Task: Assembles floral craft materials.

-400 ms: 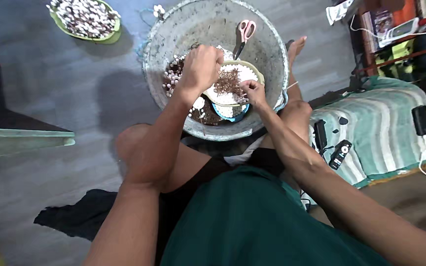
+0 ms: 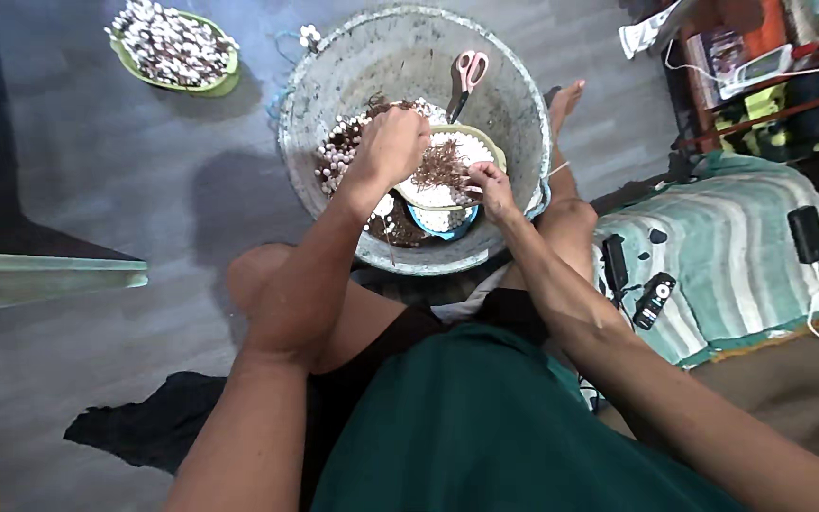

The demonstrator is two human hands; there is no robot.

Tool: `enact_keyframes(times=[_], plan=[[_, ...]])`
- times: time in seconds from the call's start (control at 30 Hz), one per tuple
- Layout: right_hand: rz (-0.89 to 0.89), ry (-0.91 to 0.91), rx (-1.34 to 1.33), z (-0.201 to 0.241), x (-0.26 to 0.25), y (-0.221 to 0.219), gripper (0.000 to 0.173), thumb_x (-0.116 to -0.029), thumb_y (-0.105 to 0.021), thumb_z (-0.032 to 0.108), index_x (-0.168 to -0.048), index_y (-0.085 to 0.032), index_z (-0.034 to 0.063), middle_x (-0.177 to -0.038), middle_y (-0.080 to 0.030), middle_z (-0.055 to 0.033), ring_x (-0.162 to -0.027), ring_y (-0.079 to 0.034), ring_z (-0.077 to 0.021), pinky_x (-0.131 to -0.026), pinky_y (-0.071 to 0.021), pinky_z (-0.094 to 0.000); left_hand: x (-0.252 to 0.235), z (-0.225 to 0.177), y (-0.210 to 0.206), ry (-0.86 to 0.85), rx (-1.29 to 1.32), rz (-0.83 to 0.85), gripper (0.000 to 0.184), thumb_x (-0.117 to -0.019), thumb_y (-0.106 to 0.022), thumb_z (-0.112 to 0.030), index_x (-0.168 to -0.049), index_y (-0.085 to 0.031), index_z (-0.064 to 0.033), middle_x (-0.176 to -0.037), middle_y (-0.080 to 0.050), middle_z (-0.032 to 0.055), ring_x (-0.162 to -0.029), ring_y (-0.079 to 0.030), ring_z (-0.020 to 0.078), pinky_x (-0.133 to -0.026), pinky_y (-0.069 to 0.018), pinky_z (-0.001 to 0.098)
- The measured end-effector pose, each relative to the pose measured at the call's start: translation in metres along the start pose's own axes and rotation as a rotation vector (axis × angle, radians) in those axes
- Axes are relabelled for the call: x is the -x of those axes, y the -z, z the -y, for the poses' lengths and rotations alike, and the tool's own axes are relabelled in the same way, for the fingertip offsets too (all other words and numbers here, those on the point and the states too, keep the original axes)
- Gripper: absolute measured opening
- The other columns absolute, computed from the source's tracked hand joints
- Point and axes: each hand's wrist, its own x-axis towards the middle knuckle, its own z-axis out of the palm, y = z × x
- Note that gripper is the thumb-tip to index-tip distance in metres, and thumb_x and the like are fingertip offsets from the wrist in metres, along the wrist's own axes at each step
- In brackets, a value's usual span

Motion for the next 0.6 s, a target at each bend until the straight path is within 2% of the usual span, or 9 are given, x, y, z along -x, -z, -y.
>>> enact_keyframes(times=[0.03,0.07,0.1,0.2,0.33,0.4,0.5,0.6], plan=[[0.028,0.03,-0.116,-0.03,-0.015,0.008,0.025,-0.1079,-0.049,0.015,-0.121,-0.058,-0.0054,-0.114,-0.068,-0.0211,-0.092,-0.07,-0.0252,-0.073,-0.0593,-0.0369,-0.001,0.0,-0.003,-0.009,-0.001,0.004,0.028,-0.1063,-0.053,-0.031,-0.102,-0.073,-0.0115,-0.101,-0.072,0.0146,-0.1,-0.069,0.0363,-0.086,-0.0533,0.0618],[0.022,-0.056,-0.188,-0.035,-0.023,0.011,0.023,-0.108,-0.051,0.02,-0.119,-0.06,0.0024,-0.114,-0.07,-0.0143,-0.093,-0.069,-0.022,-0.077,-0.0588,-0.0379,-0.002,0.0,-0.006,-0.024,0.007,0.004,0.027,-0.1059,-0.054,-0.029,-0.102,-0.074,-0.0109,-0.101,-0.072,0.0146,-0.1,-0.069,0.036,-0.087,-0.0536,0.0611],[0.009,-0.13,-0.233,-0.031,-0.026,0.011,0.021,-0.108,-0.051,0.022,-0.118,-0.061,0.0062,-0.115,-0.071,-0.0107,-0.093,-0.069,-0.0204,-0.08,-0.0586,-0.0385,-0.003,-0.001,-0.008,-0.04,0.024,0.007,0.023,-0.1046,-0.056,-0.025,-0.107,-0.075,-0.0111,-0.106,-0.072,0.0143,-0.104,-0.069,0.0351,-0.091,-0.0537,0.0599],[0.012,-0.181,-0.284,-0.003,-0.018,0.008,0.019,-0.1086,-0.049,0.021,-0.116,-0.06,0.0075,-0.116,-0.071,-0.0098,-0.091,-0.07,-0.0189,-0.079,-0.0584,-0.0362,-0.007,-0.003,-0.018,-0.096,0.119,0.02,0.028,-0.1021,-0.061,-0.019,-0.126,-0.07,-0.009,-0.119,-0.071,0.0154,-0.114,-0.067,0.0338,-0.101,-0.0515,0.0569],[0.076,-0.037,-0.274,0.023,-0.006,0.008,0.021,-0.1087,-0.048,0.021,-0.116,-0.06,0.0056,-0.119,-0.071,-0.0123,-0.094,-0.07,-0.02,-0.079,-0.0586,-0.0356,-0.011,-0.014,-0.033,-0.125,0.268,0.027,0.04,-0.1034,-0.062,-0.024,-0.14,-0.062,-0.0084,-0.125,-0.071,0.0131,-0.115,-0.068,0.0281,-0.105,-0.0512,0.0512],[0.091,0.035,-0.25,0.034,-0.003,0.007,0.02,-0.1086,-0.048,0.019,-0.114,-0.06,0.0048,-0.117,-0.071,-0.0129,-0.095,-0.07,-0.0209,-0.078,-0.0592,-0.0369,-0.011,-0.021,-0.038,-0.117,0.301,-0.006,0.036,-0.1016,-0.064,-0.022,-0.135,-0.066,-0.0101,-0.122,-0.073,0.0101,-0.11,-0.07,0.0251,-0.102,-0.0536,0.0503],[0.1,0.109,-0.204,0.054,0.004,0.007,0.019,-0.1074,-0.05,0.018,-0.113,-0.062,0.0035,-0.114,-0.072,-0.0135,-0.094,-0.07,-0.0211,-0.079,-0.0593,-0.0377,-0.009,-0.028,-0.037,-0.095,0.35,-0.064,0.02,-0.1029,-0.061,-0.022,-0.115,-0.075,-0.0138,-0.104,-0.076,0.0046,-0.093,-0.073,0.0175,-0.091,-0.0597,0.0452],[0.083,0.144,-0.263,0.078,0.012,0.007,0.024,-0.1082,-0.049,0.02,-0.114,-0.064,0.0022,-0.112,-0.072,-0.0133,-0.094,-0.07,-0.0202,-0.08,-0.059,-0.0369,-0.002,-0.032,-0.029,-0.091,0.582,-0.113,0.022,-0.1051,-0.059,-0.018,-0.115,-0.074,-0.007,-0.095,-0.076,0.0051,-0.078,-0.074,0.0132,-0.078,-0.0634,0.0361]])
